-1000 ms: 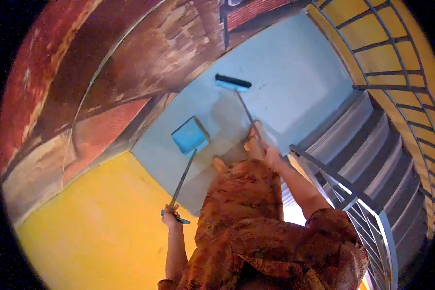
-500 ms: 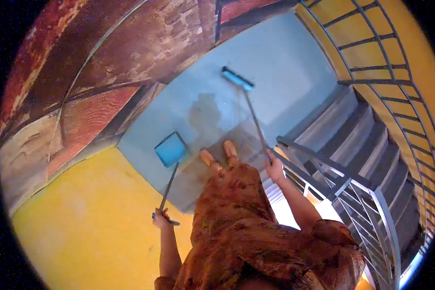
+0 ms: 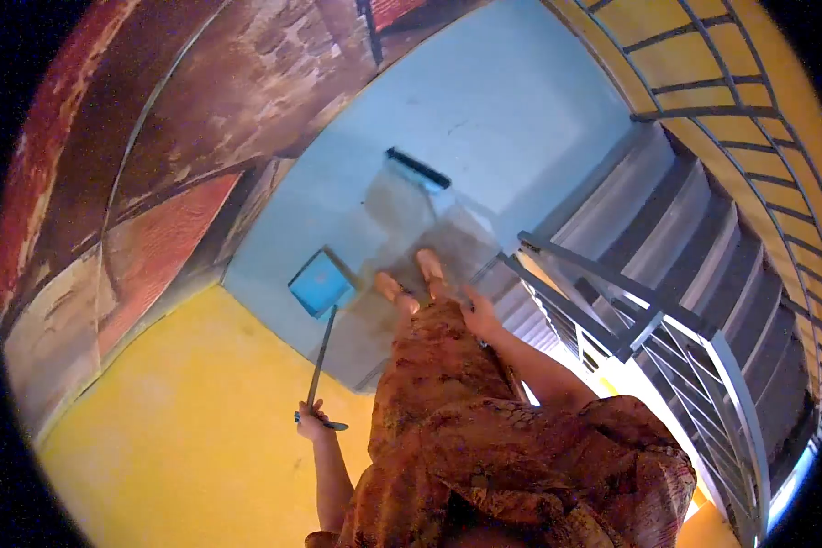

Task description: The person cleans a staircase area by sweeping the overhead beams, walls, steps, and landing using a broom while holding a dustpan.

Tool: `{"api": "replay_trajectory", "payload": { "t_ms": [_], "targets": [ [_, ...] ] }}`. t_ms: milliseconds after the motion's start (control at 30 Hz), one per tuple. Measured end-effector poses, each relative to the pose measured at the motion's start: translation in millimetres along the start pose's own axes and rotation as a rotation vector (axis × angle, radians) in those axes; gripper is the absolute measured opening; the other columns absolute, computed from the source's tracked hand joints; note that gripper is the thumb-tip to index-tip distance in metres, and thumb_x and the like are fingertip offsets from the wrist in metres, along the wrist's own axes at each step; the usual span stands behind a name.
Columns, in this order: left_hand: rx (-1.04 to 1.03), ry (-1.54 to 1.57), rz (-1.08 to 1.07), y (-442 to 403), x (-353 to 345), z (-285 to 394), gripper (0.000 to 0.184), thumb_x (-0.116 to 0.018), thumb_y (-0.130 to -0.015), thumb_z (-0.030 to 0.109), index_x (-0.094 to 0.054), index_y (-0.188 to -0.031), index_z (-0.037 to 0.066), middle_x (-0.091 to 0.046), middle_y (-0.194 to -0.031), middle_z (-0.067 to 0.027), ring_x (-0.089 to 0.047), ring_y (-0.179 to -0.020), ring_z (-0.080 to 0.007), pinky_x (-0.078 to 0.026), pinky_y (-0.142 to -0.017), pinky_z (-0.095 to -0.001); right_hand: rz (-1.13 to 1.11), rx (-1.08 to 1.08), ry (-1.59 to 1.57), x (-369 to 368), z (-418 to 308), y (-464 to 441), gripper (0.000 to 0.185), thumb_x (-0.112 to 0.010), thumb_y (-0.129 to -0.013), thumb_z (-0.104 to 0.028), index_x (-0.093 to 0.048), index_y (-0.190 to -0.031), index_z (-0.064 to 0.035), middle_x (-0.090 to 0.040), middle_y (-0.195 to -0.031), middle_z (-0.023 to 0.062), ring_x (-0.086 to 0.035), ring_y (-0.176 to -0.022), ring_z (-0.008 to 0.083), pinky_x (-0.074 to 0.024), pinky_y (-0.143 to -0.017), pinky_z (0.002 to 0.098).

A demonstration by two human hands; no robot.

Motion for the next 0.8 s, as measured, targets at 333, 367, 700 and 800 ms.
{"api": "replay_trajectory", "payload": {
  "t_ms": [333,367,700,800],
  "targets": [
    [-0.069,-0.004,-0.096,14.3,-11.7,22.6,0.024,-0.052,-0.088,0.025,-0.054,-0.084,0.002,-0.062,-0.064,-0.0148,-0.04,-0.035,-0.0078,-0.031,-0.031,-0.0193,-0.005,-0.608,-0.297,104.5,8.8,14.0,0.044,-0.052,-0.084,-0.013,-0.044,-0.125,-0.0029,-0.057,-0.068,0.0071,-0.049,-0.047,0.0095,-0.0403,-0.044,0.0245],
    [-0.044,-0.001,-0.1,20.2,-16.5,27.1,0.024,-0.052,-0.087,0.025,-0.054,-0.084,0.002,-0.062,-0.065,-0.0149,-0.04,-0.035,-0.0077,-0.031,-0.031,-0.0194,0.042,-0.759,-0.395,117.2,1.1,-8.3,0.043,-0.052,-0.084,-0.012,-0.044,-0.125,-0.0029,-0.057,-0.064,0.0076,-0.05,-0.046,0.0102,-0.0402,-0.043,0.025],
    [-0.04,0.045,-0.088,42.6,-14.7,28.0,0.023,-0.052,-0.087,0.024,-0.055,-0.09,0.001,-0.063,-0.069,-0.0164,-0.04,-0.035,-0.0088,-0.03,-0.032,-0.0188,0.181,-0.909,-0.571,81.4,117.8,-98.7,0.024,-0.045,-0.083,-0.004,-0.049,-0.106,0.0001,-0.046,-0.051,0.0063,-0.042,-0.035,0.0168,-0.0339,-0.032,0.0319],
    [-0.011,0.079,-0.11,25.1,-7.5,17.3,0.024,-0.052,-0.087,0.024,-0.055,-0.091,0.0,-0.063,-0.07,-0.0168,-0.04,-0.035,-0.0091,-0.03,-0.032,-0.0194,0.149,-0.924,-1.12,14.6,99.3,-50.9,0.016,-0.047,-0.082,-0.005,-0.051,-0.097,-0.004,-0.046,-0.052,0.007,-0.046,-0.04,0.0184,-0.0365,-0.036,0.0346]
  ]
}}
Point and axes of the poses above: each hand's wrist, its own y-axis away from the middle knuckle, its own x-axis out of the back of the hand, z = x × y, the point moved 1 cm from there along -y, towards the middle knuckle
